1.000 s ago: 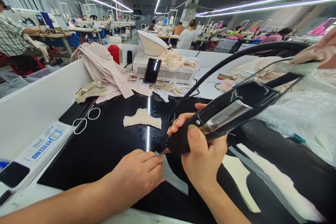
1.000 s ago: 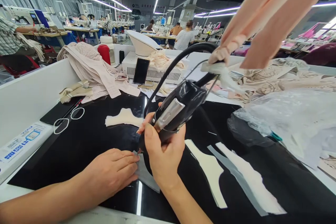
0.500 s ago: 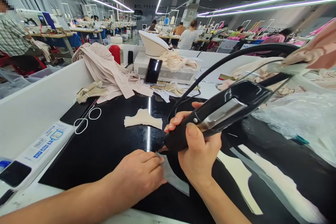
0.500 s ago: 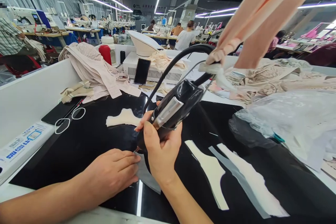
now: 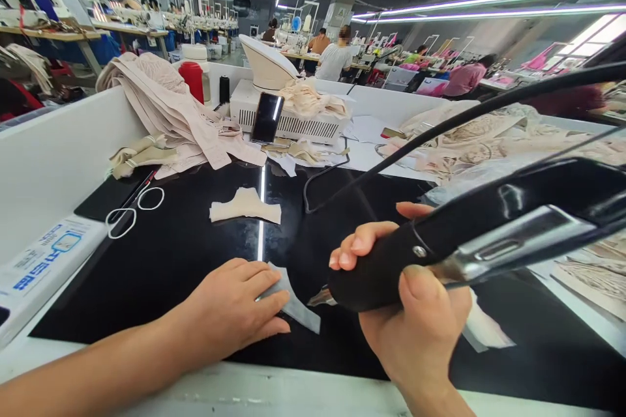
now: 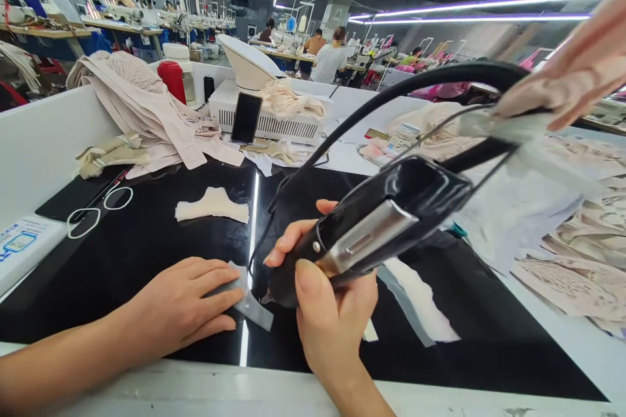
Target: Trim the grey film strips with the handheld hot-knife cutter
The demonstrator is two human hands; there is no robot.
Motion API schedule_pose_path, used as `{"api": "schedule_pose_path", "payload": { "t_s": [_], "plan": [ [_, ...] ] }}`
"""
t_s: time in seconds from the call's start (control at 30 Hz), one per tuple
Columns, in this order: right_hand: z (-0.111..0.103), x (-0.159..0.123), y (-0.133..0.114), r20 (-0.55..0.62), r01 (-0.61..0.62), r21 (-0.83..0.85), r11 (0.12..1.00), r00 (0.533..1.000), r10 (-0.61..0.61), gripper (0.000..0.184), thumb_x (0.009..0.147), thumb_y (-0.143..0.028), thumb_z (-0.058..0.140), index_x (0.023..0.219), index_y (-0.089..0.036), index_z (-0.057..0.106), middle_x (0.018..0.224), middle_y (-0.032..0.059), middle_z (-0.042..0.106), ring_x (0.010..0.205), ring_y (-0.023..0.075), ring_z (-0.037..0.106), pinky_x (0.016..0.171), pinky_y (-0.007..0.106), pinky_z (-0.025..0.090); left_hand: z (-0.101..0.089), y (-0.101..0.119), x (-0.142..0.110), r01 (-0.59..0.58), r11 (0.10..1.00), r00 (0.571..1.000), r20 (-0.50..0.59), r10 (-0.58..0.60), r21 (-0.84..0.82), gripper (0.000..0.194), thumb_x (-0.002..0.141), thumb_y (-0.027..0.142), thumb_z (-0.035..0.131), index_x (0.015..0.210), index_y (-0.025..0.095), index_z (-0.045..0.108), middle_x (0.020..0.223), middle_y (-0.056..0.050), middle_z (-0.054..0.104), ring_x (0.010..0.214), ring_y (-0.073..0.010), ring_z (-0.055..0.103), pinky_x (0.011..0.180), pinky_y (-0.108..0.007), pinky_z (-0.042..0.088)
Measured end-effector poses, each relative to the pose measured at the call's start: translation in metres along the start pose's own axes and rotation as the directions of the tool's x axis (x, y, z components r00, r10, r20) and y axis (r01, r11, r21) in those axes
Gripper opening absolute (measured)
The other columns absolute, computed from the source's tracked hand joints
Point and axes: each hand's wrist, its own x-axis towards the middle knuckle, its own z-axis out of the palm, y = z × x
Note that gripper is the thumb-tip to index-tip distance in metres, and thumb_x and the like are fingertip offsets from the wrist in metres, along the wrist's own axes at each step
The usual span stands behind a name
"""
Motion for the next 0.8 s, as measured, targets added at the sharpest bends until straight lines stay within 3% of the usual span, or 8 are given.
{"api": "schedule_pose_path", "payload": {
  "t_s": [0.33, 0.6, 0.8],
  "plan": [
    [-0.010, -0.009, -0.008, -0.034, 0.027, -0.053, 0.998, 0.999, -0.029, 0.041, 0.078, -0.047, 0.078, 0.110, -0.028, 0.060, 0.072, -0.0030, 0.064, 0.056, 0.0177, 0.061, 0.053, 0.035, 0.051, -0.001, -0.001, -0.001, -0.014, 1.000, 1.000, 0.003, 0.014, 0.018, 0.031, 0.107, 0.039, 0.041, 0.111, 0.018, 0.064, 0.112, -0.008, 0.072, 0.100, -0.0233, 0.068, 0.075, -0.035, 0.056],
    [-0.013, -0.013, -0.004, 0.007, 0.036, -0.034, 0.999, 0.999, -0.036, 0.039, 0.081, -0.045, 0.077, 0.113, -0.030, 0.062, 0.076, -0.0028, 0.065, 0.060, 0.0169, 0.061, 0.057, 0.034, 0.053, 0.001, -0.001, -0.004, 0.000, 1.000, 1.000, 0.006, 0.000, 0.017, 0.027, 0.105, 0.038, 0.047, 0.112, 0.018, 0.064, 0.114, -0.007, 0.070, 0.103, -0.0214, 0.066, 0.085, -0.033, 0.053],
    [-0.014, -0.016, -0.002, 0.009, 0.024, -0.056, 0.998, 1.000, -0.024, 0.034, 0.086, -0.041, 0.074, 0.116, -0.031, 0.061, 0.078, -0.0027, 0.065, 0.063, 0.0168, 0.062, 0.059, 0.034, 0.055, 0.001, -0.001, -0.003, 0.004, 1.000, 1.000, -0.006, -0.004, 0.021, 0.028, 0.106, 0.038, 0.045, 0.110, 0.019, 0.064, 0.114, -0.006, 0.071, 0.103, -0.0212, 0.066, 0.083, -0.032, 0.053]
  ]
}}
